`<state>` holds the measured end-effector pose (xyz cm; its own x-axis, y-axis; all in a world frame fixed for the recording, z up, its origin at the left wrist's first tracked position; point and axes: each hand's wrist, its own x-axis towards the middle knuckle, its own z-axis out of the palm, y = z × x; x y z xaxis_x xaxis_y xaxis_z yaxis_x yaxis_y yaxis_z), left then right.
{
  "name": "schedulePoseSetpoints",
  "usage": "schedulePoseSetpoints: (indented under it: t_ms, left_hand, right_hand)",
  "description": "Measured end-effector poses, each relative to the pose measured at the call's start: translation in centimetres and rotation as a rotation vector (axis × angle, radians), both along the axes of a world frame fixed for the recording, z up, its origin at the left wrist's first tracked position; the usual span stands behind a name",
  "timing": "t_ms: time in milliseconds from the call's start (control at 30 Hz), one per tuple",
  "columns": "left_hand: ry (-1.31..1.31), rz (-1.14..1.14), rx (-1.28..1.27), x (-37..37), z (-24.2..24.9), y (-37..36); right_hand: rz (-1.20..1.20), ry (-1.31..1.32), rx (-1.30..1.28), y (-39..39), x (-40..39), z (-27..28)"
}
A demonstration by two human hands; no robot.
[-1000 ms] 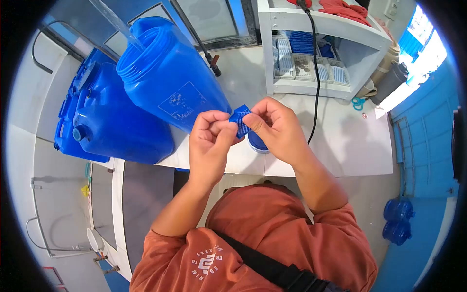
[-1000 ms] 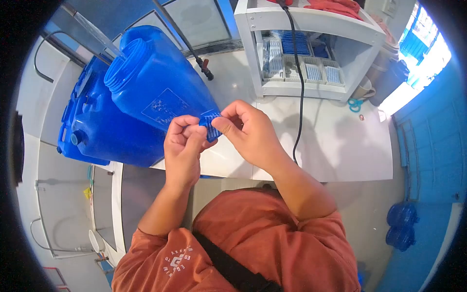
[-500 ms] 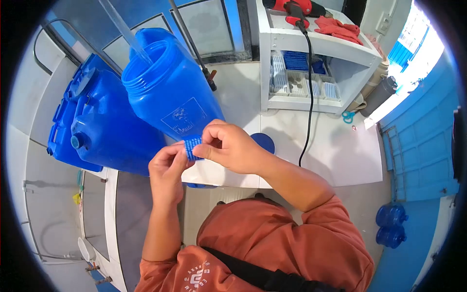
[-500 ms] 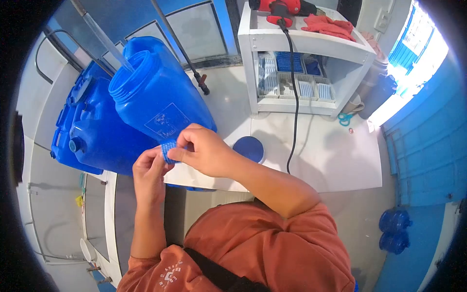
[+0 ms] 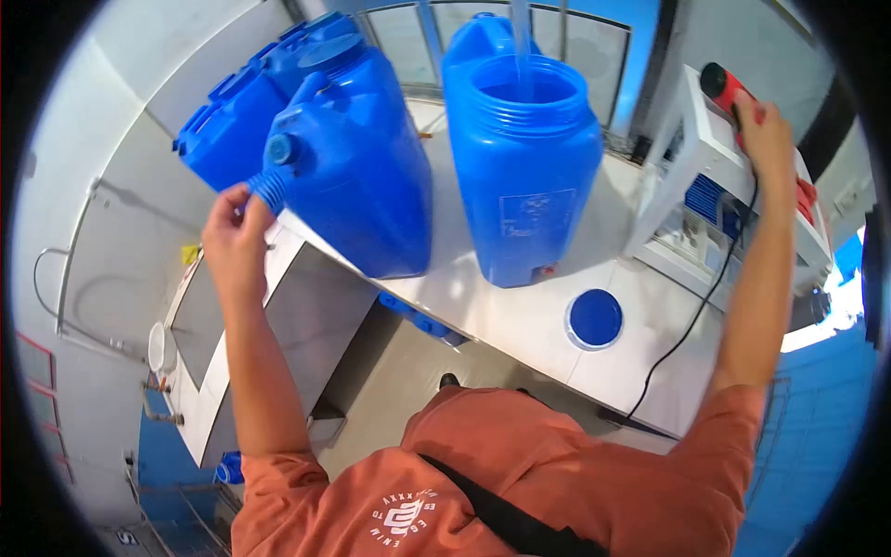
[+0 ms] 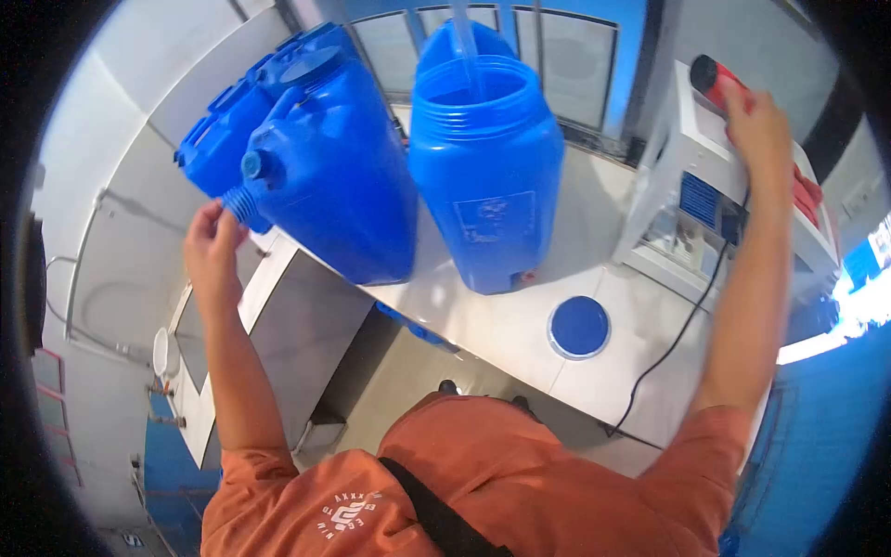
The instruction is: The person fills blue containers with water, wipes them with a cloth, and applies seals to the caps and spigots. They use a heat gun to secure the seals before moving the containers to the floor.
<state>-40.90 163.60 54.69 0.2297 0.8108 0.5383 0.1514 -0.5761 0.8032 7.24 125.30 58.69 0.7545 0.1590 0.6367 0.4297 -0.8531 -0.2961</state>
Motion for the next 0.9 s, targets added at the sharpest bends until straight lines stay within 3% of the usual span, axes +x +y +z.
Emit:
schedulePoseSetpoints:
  t_ms: [33,67,100,167,233,300,367,500,567,633,700,767,833,900]
  left_hand:
    - [0.006,0.025,-0.002,-0.4,0.8,2.0]
    - [0.032,0.052,-0.010,-0.2,1.6,3.0]
    - [0.058,0.076,-0.017,0.0,2.3,3.7]
    - [0.086,0.046,-0.018,0.9,2.6,4.7]
    - [0.125,0.002,-0.018,1.6,2.8,4.7]
    - [0.152,-0.057,-0.030,2.3,3.3,4.0]
    - [0.168,-0.045,0.007,2.4,4.1,3.6]
    - [0.344,-0.048,0.021,2.5,4.8,4.6]
    - [0.366,-0.054,0.007,2.6,4.9,4.6]
    - [0.411,0.099,0.415,2.9,4.2,2.5]
    - [0.450,0.079,0.499,2.8,4.0,1.6]
    - [0.387,0.081,0.543,2.7,4.3,0.5]
    - [0.454,0.048,0.577,2.3,4.7,0.7]
    - [0.728,0.048,0.784,1.9,5.1,1.4]
  right_hand:
    - [-0.169,0.019,-0.137,-2.3,8.5,-1.9]
    - [0.116,0.255,0.098,-3.3,12.2,-3.2]
    - [0.132,0.254,0.099,-2.4,11.2,-2.4]
    - [0.180,0.758,0.417,-1.1,7.8,-0.6]
    - [0.137,0.718,0.449,-1.1,10.1,-2.2]
    - [0.276,0.660,0.588,-1.1,9.0,-2.4]
    - [0.199,0.625,0.623,-1.3,8.0,-1.6]
    - [0.372,0.586,0.896,-3.3,3.8,0.6]
    - [0.562,0.665,1.015,-5.1,-0.4,2.1]
    - [1.012,0.503,1.227,-5.1,-4.9,1.6]
    - [1.477,0.747,1.199,-8.1,-6.1,1.5]
    - [1.955,0.842,1.057,-5.6,-11.3,1.2]
    - [1.316,0.805,0.694,-12.1,-12.7,-0.7]
    - [1.293,0.412,1.070,-6.5,-18.8,-5.0]
